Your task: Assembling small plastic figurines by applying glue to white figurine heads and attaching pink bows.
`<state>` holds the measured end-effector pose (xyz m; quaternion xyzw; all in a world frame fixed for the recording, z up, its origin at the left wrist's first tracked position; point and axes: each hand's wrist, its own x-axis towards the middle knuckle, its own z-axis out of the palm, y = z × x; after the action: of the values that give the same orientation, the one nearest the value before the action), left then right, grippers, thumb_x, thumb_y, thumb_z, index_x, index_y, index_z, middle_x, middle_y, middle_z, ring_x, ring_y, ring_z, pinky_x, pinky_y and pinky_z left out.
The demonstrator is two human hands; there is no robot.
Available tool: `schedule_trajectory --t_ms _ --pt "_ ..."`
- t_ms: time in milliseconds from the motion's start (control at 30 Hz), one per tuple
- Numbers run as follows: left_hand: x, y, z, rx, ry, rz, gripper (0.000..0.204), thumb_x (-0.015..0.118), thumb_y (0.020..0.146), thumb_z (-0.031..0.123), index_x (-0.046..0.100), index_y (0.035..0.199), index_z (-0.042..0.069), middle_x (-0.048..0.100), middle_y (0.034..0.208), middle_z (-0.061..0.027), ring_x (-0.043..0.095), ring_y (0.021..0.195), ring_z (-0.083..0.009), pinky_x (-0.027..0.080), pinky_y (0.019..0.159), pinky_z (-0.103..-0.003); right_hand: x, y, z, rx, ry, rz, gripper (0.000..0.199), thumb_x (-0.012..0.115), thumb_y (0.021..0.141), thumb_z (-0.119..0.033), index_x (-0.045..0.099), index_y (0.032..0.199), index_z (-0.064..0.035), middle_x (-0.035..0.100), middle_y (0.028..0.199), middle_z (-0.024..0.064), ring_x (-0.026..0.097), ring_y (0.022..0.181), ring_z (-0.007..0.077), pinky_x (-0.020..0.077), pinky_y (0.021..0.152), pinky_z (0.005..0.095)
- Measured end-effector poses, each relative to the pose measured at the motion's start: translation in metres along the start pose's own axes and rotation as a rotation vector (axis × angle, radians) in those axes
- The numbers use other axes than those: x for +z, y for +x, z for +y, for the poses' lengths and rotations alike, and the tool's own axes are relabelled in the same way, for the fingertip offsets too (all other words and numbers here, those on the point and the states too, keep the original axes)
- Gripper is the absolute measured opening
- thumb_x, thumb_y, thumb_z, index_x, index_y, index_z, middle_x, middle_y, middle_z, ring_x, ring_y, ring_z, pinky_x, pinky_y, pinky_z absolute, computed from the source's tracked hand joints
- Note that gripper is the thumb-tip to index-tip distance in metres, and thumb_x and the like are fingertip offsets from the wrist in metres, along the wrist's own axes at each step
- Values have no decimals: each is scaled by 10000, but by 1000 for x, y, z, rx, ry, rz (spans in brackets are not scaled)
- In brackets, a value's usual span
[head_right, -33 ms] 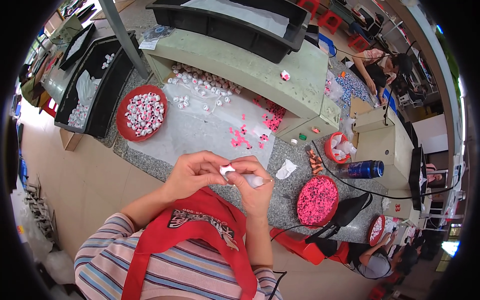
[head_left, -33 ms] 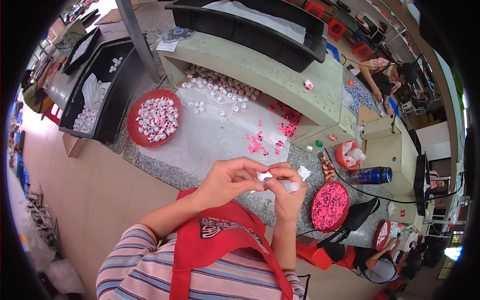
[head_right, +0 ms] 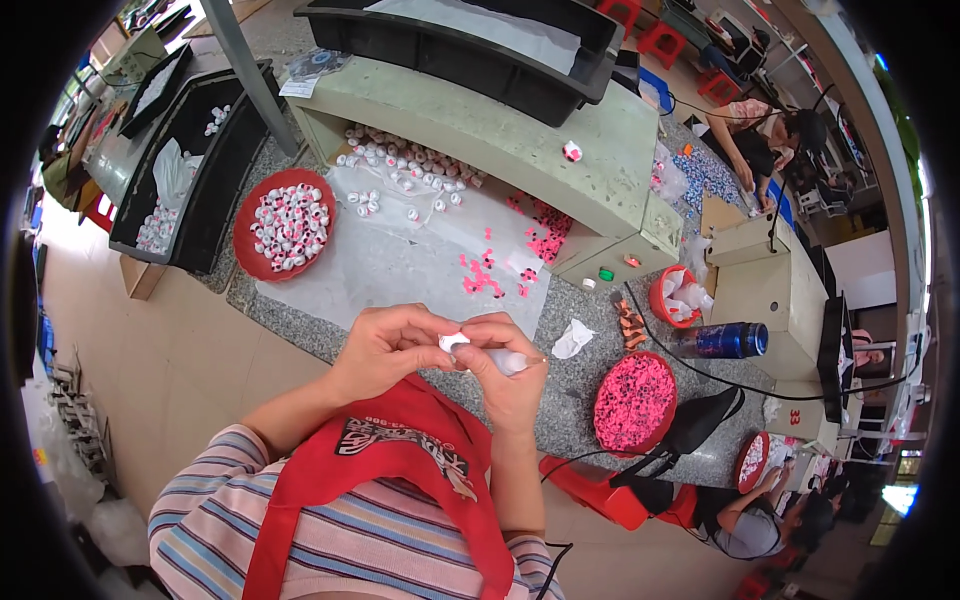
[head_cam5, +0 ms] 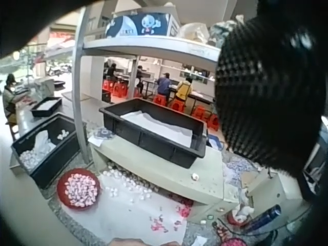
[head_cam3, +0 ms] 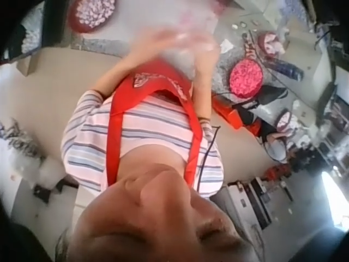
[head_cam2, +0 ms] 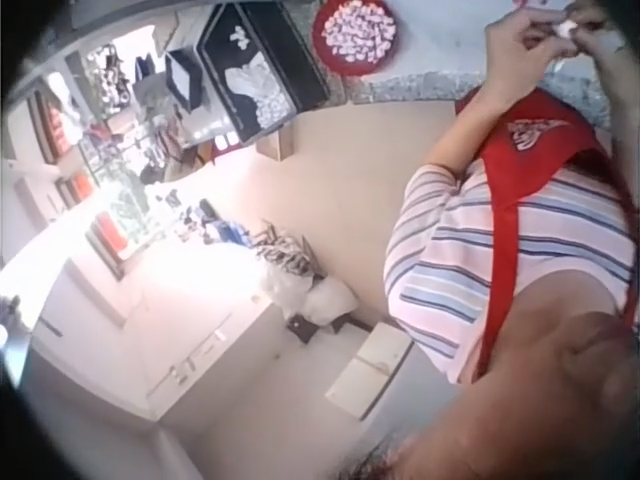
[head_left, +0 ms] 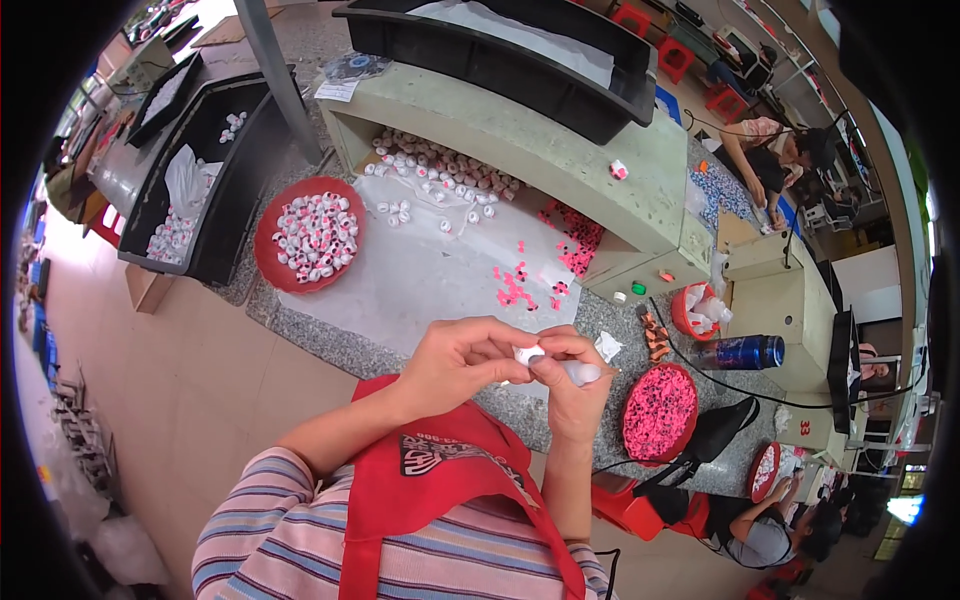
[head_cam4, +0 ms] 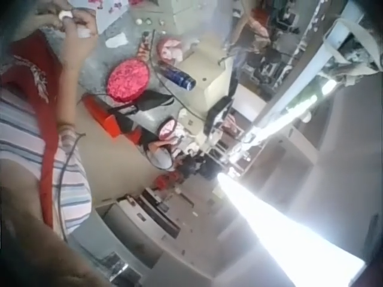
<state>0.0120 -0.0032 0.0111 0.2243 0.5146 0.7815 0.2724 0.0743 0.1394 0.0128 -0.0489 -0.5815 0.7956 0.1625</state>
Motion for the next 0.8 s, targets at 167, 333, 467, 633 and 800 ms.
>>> schedule_trajectory --t_ms 167,333,467,633,800 --pt "-5 -1 -13 24 89 63 183 530 805 -27 525 988 -27 616 792 -109 622 753 -173 507 620 -249 -1 7 28 121 123 38 97 626 719 18 575 800 30 551 887 107 563 674 137 485 569 231" --pt "-65 3 -64 -185 159 311 143 564 792 7 549 933 -7 616 756 -79 613 691 -140 487 596 -234 6 9 99 400 -112 248 101 630 756 -75 563 761 0 567 853 81 547 605 105 471 510 225" --pt "-205 2 -81 7 615 804 214 594 759 111 573 953 24 617 755 -70 604 667 -158 474 587 -282 -4 3 112 545 -41 290 141 635 745 -75 547 835 -12 558 830 67 544 602 119 478 518 240" --pt "-244 36 -82 -105 1520 1073 209 543 765 133 592 967 117 555 880 -150 574 749 -299 462 654 -389 -43 4 124 595 -106 338 205 611 742 -35 506 918 -19 525 850 63 549 637 129 487 533 259" --pt "-197 141 -172 -113 1264 614 280 618 709 166 579 972 76 555 919 -169 564 777 -337 458 655 -422 -32 21 125 480 -123 247 312 542 734 44 424 1012 -36 467 879 64 554 710 155 505 624 287"
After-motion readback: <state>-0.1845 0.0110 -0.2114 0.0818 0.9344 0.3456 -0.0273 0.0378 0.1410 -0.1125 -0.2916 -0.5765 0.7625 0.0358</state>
